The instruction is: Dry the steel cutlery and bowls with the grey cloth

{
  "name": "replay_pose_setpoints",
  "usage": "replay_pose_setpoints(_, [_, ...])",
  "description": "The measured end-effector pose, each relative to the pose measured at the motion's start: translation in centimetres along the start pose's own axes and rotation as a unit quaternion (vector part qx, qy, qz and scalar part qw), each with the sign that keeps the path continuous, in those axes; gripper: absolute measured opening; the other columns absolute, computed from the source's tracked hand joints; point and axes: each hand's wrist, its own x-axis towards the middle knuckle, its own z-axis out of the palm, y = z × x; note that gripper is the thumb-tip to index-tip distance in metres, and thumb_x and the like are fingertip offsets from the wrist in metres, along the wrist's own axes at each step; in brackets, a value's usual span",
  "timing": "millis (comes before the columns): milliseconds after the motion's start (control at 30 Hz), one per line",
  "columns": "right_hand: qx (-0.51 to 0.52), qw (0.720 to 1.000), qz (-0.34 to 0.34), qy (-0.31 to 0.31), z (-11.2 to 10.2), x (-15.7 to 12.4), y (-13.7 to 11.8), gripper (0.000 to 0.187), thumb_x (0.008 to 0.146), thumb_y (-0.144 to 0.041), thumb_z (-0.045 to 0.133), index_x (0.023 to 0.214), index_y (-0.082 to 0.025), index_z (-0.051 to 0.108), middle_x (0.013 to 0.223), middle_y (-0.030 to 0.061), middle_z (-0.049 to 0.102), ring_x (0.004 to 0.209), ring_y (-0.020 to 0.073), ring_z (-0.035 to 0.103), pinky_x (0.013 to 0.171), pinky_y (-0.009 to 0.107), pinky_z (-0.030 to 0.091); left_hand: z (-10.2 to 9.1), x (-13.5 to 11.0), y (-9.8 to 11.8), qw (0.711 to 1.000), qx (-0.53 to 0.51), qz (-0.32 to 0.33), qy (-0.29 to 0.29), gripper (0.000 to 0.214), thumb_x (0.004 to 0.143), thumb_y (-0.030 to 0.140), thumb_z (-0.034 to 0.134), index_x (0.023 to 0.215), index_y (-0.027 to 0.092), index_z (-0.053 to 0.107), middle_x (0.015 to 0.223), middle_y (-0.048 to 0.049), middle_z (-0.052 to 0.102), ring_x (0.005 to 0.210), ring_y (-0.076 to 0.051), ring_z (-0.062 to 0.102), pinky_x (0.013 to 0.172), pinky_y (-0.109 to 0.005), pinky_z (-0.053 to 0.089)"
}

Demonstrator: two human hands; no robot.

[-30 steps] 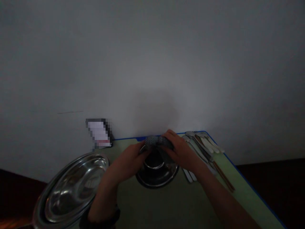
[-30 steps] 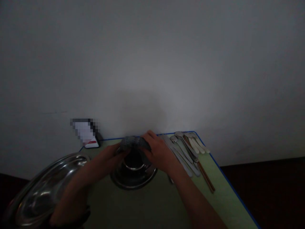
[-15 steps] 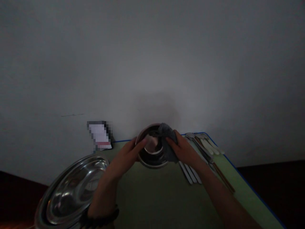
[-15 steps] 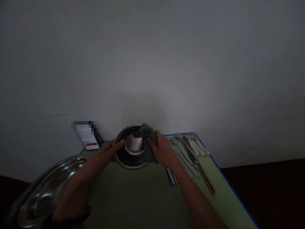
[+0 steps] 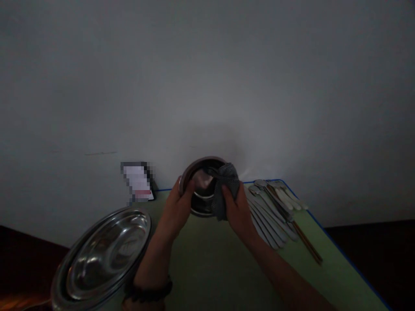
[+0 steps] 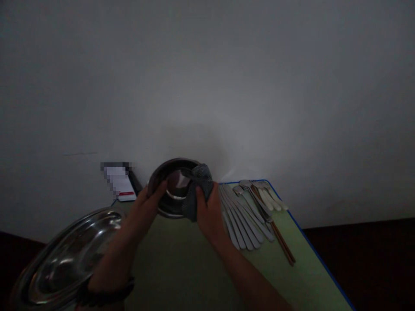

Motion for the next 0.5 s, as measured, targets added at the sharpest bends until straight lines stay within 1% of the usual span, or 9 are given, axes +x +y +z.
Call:
replay_pose_setpoints(67, [0.011,1.000,-0.001,-0.025,0.0,0.1,0.2,0.035,0.087,-0.044,0.041,0.109,-0.018,0.048,0.107,0.0102,0.060,0.099,0.0200,0.055,0.088,0.035,0.042,0.4,-0.1,0.0,0.998,-0.050,-0.022,0.016,0.048,0.080,0.044,0.053,0.122,0.019,0.054,0.110,-0.0075,0.067,0.112,-0.026,0.056,0.096,-0.040,0.041])
replay_pose_setpoints(100, [0.007,0.999,-0.006,-0.042,-0.3,0.4,0.4,0.036,0.087,-0.044,0.041,0.109,-0.017,0.050,0.109,0.0107,0.061,0.101,0.0204,0.056,0.089,0.036,0.041,0.4,-0.1,0.1,0.997,-0.069,-0.039,0.007,0.049,0.078,0.043,0.056,0.122,0.020,0.055,0.109,-0.0071,0.068,0.112,-0.026,0.056,0.095,-0.040,0.042])
replay_pose_setpoints(167, [-0.012,0.996,-0.018,-0.091,-1.0,1.2,0.6,0.036,0.086,-0.043,0.043,0.109,-0.017,0.052,0.107,0.0105,0.062,0.100,0.0214,0.057,0.088,0.037,0.042,0.3,-0.3,0.2,0.991,-0.105,-0.080,-0.038,0.049,0.075,0.043,0.060,0.118,0.020,0.058,0.105,-0.0066,0.070,0.108,-0.027,0.059,0.091,-0.040,0.046])
replay_pose_setpoints(233, [-0.034,0.989,-0.032,-0.144,-2.0,2.0,0.6,0.034,0.086,-0.043,0.044,0.107,-0.019,0.054,0.105,0.0091,0.064,0.099,0.0220,0.058,0.087,0.038,0.043,-0.1,-0.3,0.3,0.978,-0.150,-0.120,-0.086,0.046,0.075,0.043,0.060,0.114,0.019,0.061,0.100,-0.0069,0.071,0.102,-0.027,0.062,0.086,-0.039,0.049])
replay_pose_setpoints(300, [-0.052,0.983,-0.045,-0.170,-2.8,2.6,0.4,0.030,0.086,-0.043,0.044,0.101,-0.020,0.057,0.100,0.0080,0.065,0.095,0.0224,0.059,0.085,0.039,0.044,-0.4,-0.2,0.1,0.964,-0.195,-0.147,-0.103,0.044,0.077,0.043,0.057,0.113,0.017,0.062,0.097,-0.0075,0.072,0.097,-0.026,0.064,0.082,-0.037,0.051])
replay_pose_setpoints(333, [-0.059,0.984,-0.047,-0.159,-3.1,2.9,0.2,0.030,0.086,-0.044,0.043,0.097,-0.020,0.058,0.096,0.0080,0.065,0.093,0.0227,0.059,0.085,0.039,0.044,-0.4,-0.1,-0.1,0.961,-0.209,-0.156,-0.095,0.044,0.078,0.042,0.055,0.113,0.016,0.061,0.096,-0.0077,0.072,0.095,-0.026,0.065,0.079,-0.035,0.052])
replay_pose_setpoints(367, [-0.064,0.988,-0.047,-0.132,-3.4,3.1,-0.1,0.031,0.086,-0.046,0.042,0.093,-0.020,0.058,0.094,0.0083,0.065,0.091,0.0230,0.059,0.084,0.040,0.044,-0.4,0.1,-0.2,0.959,-0.216,-0.165,-0.076,0.044,0.078,0.039,0.054,0.114,0.015,0.060,0.095,-0.0078,0.072,0.092,-0.025,0.065,0.077,-0.034,0.053])
replay_pose_setpoints(433, [-0.059,0.996,-0.041,-0.056,-3.8,3.3,-0.6,0.034,0.085,-0.050,0.041,0.086,-0.020,0.056,0.090,0.0090,0.062,0.088,0.0227,0.058,0.084,0.039,0.043,-0.4,0.3,-0.3,0.960,-0.215,-0.173,-0.038,0.045,0.079,0.034,0.052,0.119,0.015,0.057,0.097,-0.0076,0.071,0.089,-0.023,0.066,0.071,-0.031,0.054])
replay_pose_setpoints(500, [-0.032,0.999,-0.023,0.006,-4.2,3.4,-1.0,0.037,0.084,-0.054,0.039,0.085,-0.021,0.054,0.090,0.0091,0.060,0.086,0.0219,0.057,0.082,0.037,0.044,-0.4,0.3,-0.2,0.964,-0.206,-0.161,-0.040,0.050,0.079,0.032,0.051,0.127,0.019,0.050,0.108,-0.0075,0.068,0.091,-0.023,0.065,0.066,-0.030,0.054])
